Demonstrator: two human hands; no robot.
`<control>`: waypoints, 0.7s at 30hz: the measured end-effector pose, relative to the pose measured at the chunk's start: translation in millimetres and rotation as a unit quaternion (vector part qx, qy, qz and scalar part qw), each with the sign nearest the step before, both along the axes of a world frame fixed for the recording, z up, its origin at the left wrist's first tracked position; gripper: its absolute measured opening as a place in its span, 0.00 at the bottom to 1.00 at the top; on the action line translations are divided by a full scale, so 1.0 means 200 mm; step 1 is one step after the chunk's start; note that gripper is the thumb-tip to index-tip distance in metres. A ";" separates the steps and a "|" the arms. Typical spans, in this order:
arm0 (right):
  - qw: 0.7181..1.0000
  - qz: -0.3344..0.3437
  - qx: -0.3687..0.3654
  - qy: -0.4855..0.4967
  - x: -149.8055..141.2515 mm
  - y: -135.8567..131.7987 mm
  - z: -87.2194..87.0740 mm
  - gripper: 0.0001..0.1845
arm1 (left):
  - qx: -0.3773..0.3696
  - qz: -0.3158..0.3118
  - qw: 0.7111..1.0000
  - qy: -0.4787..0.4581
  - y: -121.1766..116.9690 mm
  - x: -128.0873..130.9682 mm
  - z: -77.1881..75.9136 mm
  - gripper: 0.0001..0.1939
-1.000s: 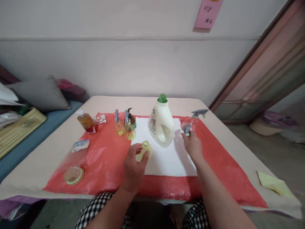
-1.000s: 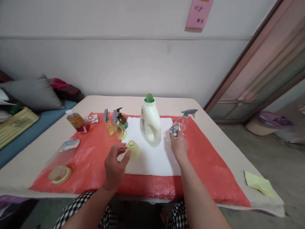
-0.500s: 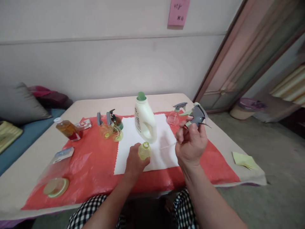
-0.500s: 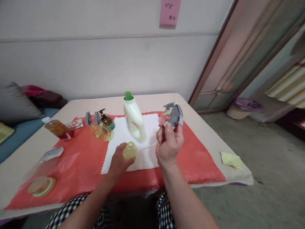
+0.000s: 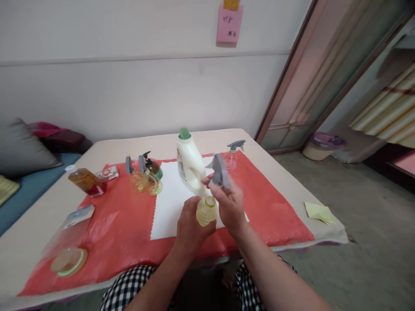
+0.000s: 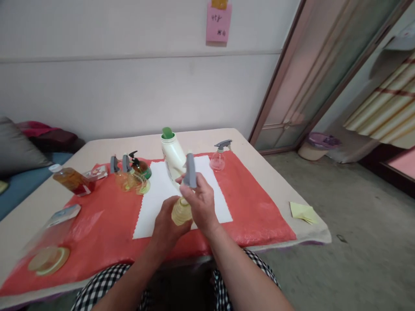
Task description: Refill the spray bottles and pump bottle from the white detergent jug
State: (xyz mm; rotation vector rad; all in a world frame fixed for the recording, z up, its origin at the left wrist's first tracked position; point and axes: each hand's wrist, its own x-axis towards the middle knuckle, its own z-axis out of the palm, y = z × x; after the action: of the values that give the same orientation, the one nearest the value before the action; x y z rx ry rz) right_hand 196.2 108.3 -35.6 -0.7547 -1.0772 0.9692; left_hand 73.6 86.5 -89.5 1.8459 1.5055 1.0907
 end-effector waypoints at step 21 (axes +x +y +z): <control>0.981 0.172 -0.070 -0.051 0.01 0.08 -0.15 0.15 | 0.044 0.056 0.997 -0.001 0.02 -0.09 0.09 0.28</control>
State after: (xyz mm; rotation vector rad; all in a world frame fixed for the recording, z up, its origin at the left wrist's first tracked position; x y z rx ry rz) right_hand 199.2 123.5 -66.4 -0.7530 -1.2650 1.3223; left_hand 55.6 90.0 -70.6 1.8373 1.6002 1.2280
